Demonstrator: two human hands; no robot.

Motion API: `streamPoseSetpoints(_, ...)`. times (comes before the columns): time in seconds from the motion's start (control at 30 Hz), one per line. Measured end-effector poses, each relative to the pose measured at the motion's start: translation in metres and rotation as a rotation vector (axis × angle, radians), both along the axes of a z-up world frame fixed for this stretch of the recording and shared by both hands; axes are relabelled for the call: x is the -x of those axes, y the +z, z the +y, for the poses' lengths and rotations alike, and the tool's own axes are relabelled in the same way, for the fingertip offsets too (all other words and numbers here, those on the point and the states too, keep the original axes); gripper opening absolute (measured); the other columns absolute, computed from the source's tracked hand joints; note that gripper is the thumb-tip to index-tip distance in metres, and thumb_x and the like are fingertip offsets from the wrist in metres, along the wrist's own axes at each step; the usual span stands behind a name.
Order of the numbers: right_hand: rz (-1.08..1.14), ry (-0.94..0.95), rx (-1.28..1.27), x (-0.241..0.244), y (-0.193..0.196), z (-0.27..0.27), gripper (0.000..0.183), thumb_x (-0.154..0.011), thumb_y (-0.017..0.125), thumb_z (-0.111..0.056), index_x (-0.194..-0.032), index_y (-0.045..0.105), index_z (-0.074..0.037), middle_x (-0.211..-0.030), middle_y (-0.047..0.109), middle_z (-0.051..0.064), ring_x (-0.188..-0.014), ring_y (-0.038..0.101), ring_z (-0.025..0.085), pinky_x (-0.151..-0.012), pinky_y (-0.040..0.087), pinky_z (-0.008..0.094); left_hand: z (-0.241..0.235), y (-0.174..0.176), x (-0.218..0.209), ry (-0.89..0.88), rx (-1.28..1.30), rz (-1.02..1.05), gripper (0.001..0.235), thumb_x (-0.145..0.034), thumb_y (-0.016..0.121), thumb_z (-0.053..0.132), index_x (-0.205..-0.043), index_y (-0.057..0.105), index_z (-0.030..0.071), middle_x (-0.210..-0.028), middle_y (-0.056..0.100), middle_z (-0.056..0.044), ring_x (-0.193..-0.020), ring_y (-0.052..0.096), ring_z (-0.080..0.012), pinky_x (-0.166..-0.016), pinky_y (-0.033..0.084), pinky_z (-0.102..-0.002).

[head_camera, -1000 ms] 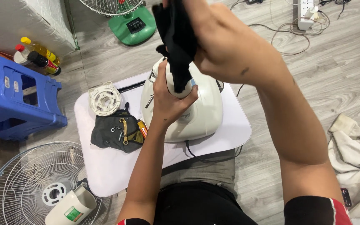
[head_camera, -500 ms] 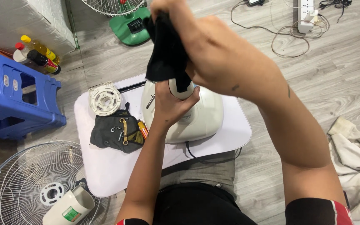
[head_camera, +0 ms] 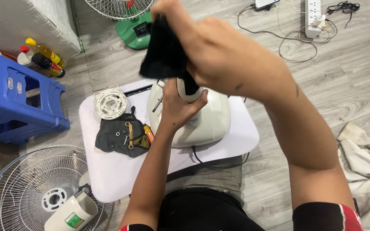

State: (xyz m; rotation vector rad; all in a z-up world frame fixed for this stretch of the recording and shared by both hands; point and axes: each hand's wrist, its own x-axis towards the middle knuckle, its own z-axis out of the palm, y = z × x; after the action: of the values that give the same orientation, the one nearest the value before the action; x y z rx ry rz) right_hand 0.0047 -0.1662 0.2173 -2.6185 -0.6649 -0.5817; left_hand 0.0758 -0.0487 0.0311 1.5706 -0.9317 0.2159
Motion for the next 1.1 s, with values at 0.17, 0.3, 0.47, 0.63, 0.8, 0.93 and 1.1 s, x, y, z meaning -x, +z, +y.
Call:
streamPoseSetpoints(0.17,-0.214,0.025,0.02,0.003,-0.008,-0.017,0.061,-0.089,0.068,0.016,-0.143,0.04,0.02,-0.1,0.065,0.03,-0.072,0.05,0.039,-0.068,0.042,0.047,-0.001,0.007,0.0,-0.057,0.05,-0.022,0.067,-0.075,0.08,0.011,-0.131,0.046,0.003,-0.104,0.069,-0.013,-0.085,0.069,-0.0261,-0.079,0.057,-0.036)
streamPoseSetpoints(0.3,-0.218,-0.021,0.039,0.005,-0.008,-0.015,0.058,-0.088,0.068,0.014,-0.14,0.045,0.018,-0.105,0.064,0.03,-0.078,0.051,0.041,-0.074,0.044,0.048,-0.002,0.002,-0.002,-0.046,0.05,-0.019,0.071,-0.074,0.081,0.013,-0.135,0.046,0.003,-0.11,0.071,-0.013,-0.091,0.073,-0.0271,-0.082,0.06,-0.036)
streamPoseSetpoints(0.47,-0.165,-0.003,0.042,-0.002,-0.006,-0.009,0.061,-0.084,0.065,0.016,-0.14,0.042,0.019,-0.096,0.065,0.028,-0.069,0.049,0.039,-0.064,0.04,0.048,-0.002,0.004,-0.001,-0.046,0.051,-0.036,0.066,-0.073,0.082,0.012,-0.129,0.047,0.003,-0.101,0.068,-0.011,-0.081,0.067,-0.0252,-0.077,0.056,-0.035)
streamPoseSetpoints(0.63,-0.144,0.011,0.05,-0.006,-0.004,-0.003,0.056,-0.082,0.063,0.016,-0.134,0.044,0.023,-0.088,0.066,0.029,-0.057,0.053,0.04,-0.055,0.039,0.047,-0.001,0.004,0.0,-0.032,0.028,-0.039,0.061,-0.074,0.082,0.014,-0.123,0.047,0.002,-0.096,0.066,-0.012,-0.076,0.063,-0.0254,-0.074,0.053,-0.036)
streamPoseSetpoints(0.8,-0.176,-0.021,0.162,-0.008,-0.005,-0.005,0.038,-0.088,0.069,0.013,-0.123,0.054,0.018,-0.093,0.063,0.025,-0.066,0.052,0.031,-0.059,0.043,0.042,-0.002,0.003,0.0,-0.078,0.071,-0.054,0.066,-0.076,0.08,0.012,-0.13,0.044,0.002,-0.102,0.063,-0.011,-0.083,0.062,-0.0244,-0.08,0.053,-0.035)
streamPoseSetpoints(0.93,-0.123,-0.076,0.157,-0.012,-0.011,-0.015,0.029,-0.09,0.074,0.009,-0.114,0.058,0.015,-0.082,0.063,0.02,-0.053,0.05,0.027,-0.046,0.038,0.04,-0.002,0.001,-0.001,-0.085,0.082,-0.039,0.068,-0.077,0.08,0.012,-0.134,0.044,0.003,-0.111,0.066,-0.013,-0.092,0.067,-0.0269,-0.087,0.055,-0.037)
streamPoseSetpoints(1.1,-0.181,-0.099,0.176,-0.018,-0.025,-0.034,0.022,-0.094,0.078,0.009,-0.11,0.062,0.014,-0.084,0.066,0.019,-0.053,0.05,0.025,-0.046,0.037,0.037,-0.002,0.0,-0.001,-0.081,0.064,-0.029,0.071,-0.077,0.08,0.012,-0.137,0.044,0.007,-0.118,0.067,-0.013,-0.098,0.07,-0.0286,-0.091,0.056,-0.038)
